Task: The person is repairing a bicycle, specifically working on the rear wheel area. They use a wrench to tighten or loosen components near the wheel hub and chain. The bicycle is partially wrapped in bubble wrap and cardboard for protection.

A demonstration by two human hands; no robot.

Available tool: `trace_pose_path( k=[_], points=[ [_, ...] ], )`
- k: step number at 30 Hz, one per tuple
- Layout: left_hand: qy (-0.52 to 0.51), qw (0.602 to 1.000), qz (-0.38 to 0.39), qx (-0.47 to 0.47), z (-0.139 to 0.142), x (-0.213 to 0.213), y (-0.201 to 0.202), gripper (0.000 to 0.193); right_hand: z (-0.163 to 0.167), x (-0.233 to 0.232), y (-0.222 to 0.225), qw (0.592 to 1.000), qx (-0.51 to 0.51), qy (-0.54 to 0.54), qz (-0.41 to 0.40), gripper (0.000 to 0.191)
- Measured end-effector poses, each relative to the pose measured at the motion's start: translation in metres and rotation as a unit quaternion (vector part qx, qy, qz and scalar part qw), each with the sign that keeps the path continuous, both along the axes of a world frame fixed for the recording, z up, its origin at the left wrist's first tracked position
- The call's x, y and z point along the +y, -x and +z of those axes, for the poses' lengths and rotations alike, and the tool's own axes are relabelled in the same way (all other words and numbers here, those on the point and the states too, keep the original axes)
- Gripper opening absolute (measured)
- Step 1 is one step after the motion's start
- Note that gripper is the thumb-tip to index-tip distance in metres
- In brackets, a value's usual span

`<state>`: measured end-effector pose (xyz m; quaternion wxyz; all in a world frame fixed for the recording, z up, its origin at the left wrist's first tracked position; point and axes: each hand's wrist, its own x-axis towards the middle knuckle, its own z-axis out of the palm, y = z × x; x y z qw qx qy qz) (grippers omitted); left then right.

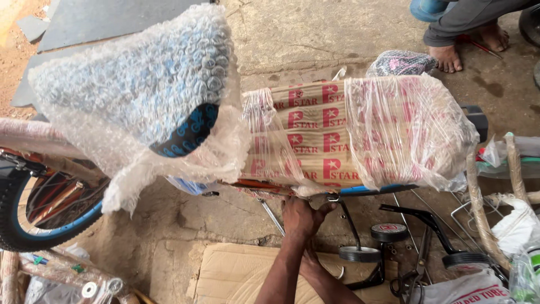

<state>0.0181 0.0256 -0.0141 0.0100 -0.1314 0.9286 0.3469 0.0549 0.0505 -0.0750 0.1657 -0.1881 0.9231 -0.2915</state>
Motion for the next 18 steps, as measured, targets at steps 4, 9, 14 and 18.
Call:
trace_pose_path(
  k=[4,9,14,18],
  points=[
    [-0.031,0.999,-0.015,0.020,-0.006,0.002,0.002,0.067,-0.010,0.013,0.003,1.000,-0.007,-0.003,-0.012,0.040],
    [-0.049,0.994,-0.033,0.089,-0.015,0.002,0.001,0.063,-0.020,0.050,-0.016,0.999,-0.032,-0.005,-0.041,0.040],
    [-0.010,0.995,-0.051,0.087,-0.018,0.002,0.004,0.070,-0.020,0.060,-0.015,0.997,-0.043,-0.025,-0.055,0.039],
    [0.036,0.998,-0.042,-0.031,-0.017,0.005,0.003,0.070,-0.022,0.036,-0.002,0.998,-0.029,-0.020,-0.045,0.035]
  ],
)
